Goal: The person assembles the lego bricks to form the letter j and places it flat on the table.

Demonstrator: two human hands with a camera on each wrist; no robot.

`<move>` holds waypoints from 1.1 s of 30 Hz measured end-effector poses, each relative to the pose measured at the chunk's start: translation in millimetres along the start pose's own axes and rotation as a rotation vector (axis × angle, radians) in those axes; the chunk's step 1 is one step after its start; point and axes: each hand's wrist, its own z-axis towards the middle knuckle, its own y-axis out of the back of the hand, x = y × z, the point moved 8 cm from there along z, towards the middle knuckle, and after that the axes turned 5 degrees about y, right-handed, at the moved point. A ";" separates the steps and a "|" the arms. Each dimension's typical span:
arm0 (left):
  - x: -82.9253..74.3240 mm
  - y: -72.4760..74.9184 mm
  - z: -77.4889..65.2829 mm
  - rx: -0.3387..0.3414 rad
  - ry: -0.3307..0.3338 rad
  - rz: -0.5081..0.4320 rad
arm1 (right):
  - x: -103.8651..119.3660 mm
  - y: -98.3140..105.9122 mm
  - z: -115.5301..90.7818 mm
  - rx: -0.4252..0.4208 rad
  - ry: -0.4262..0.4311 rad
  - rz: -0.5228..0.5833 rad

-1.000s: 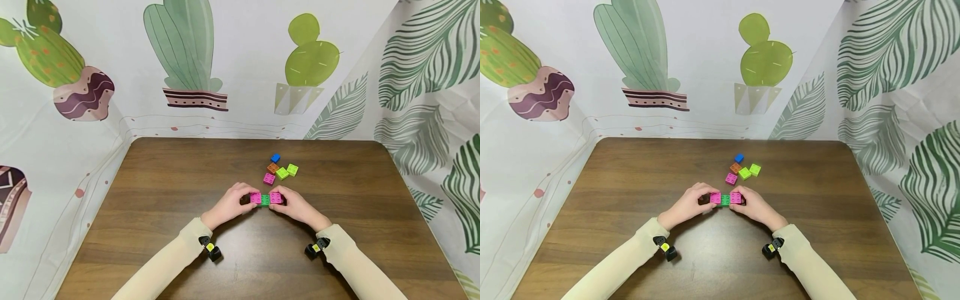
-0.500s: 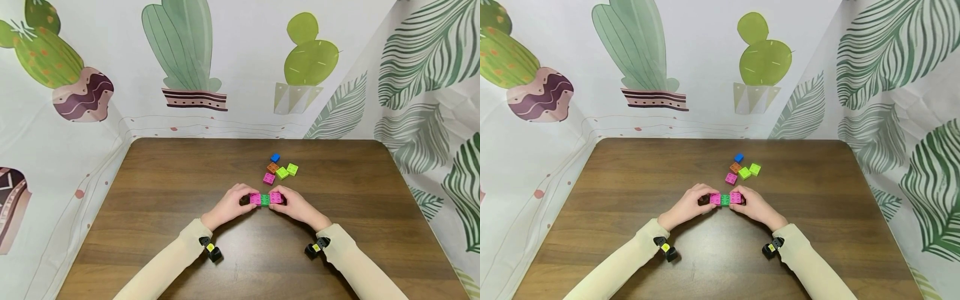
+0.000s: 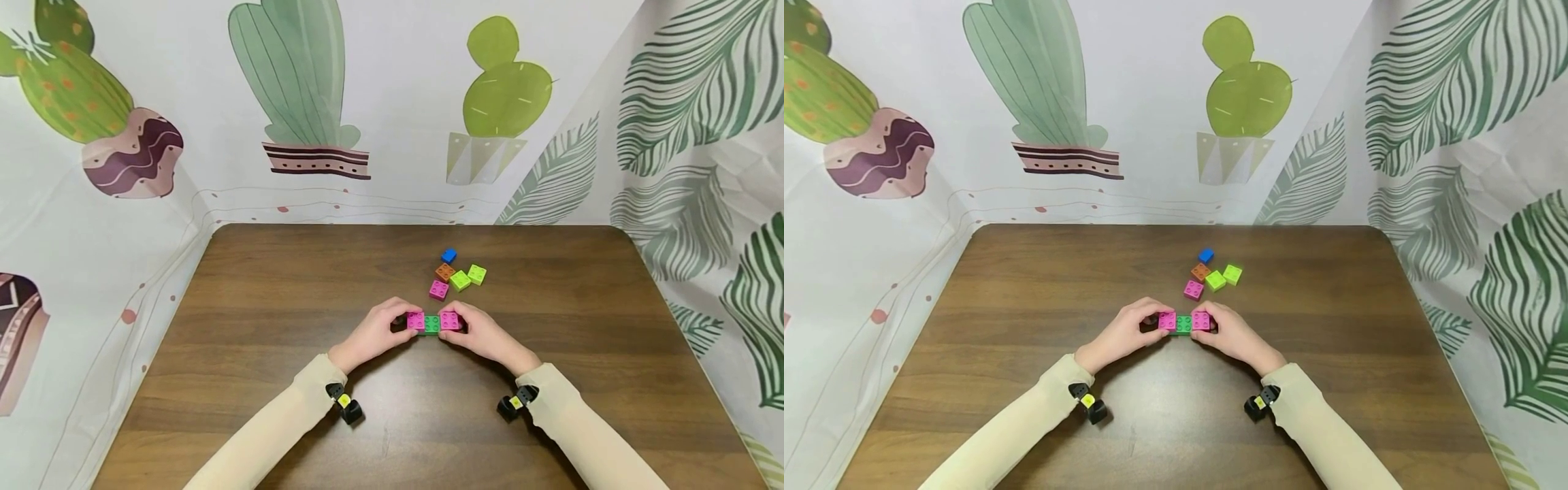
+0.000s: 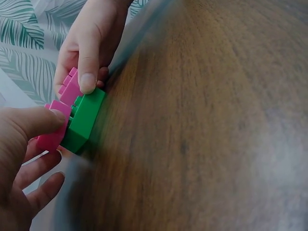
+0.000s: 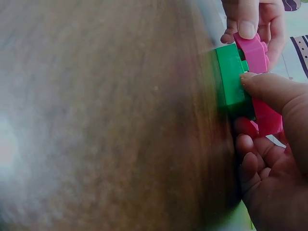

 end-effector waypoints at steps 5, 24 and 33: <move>-0.7 -1.5 0.9 0.005 0.014 -0.005 | -0.1 1.0 0.6 -0.006 0.005 0.000; 3.1 -8.7 1.8 0.004 0.053 -0.023 | -2.7 -0.6 -0.9 0.001 0.000 -0.007; 4.0 -8.3 1.8 -0.004 0.054 -0.034 | -2.5 -0.7 -0.3 -0.001 0.006 -0.006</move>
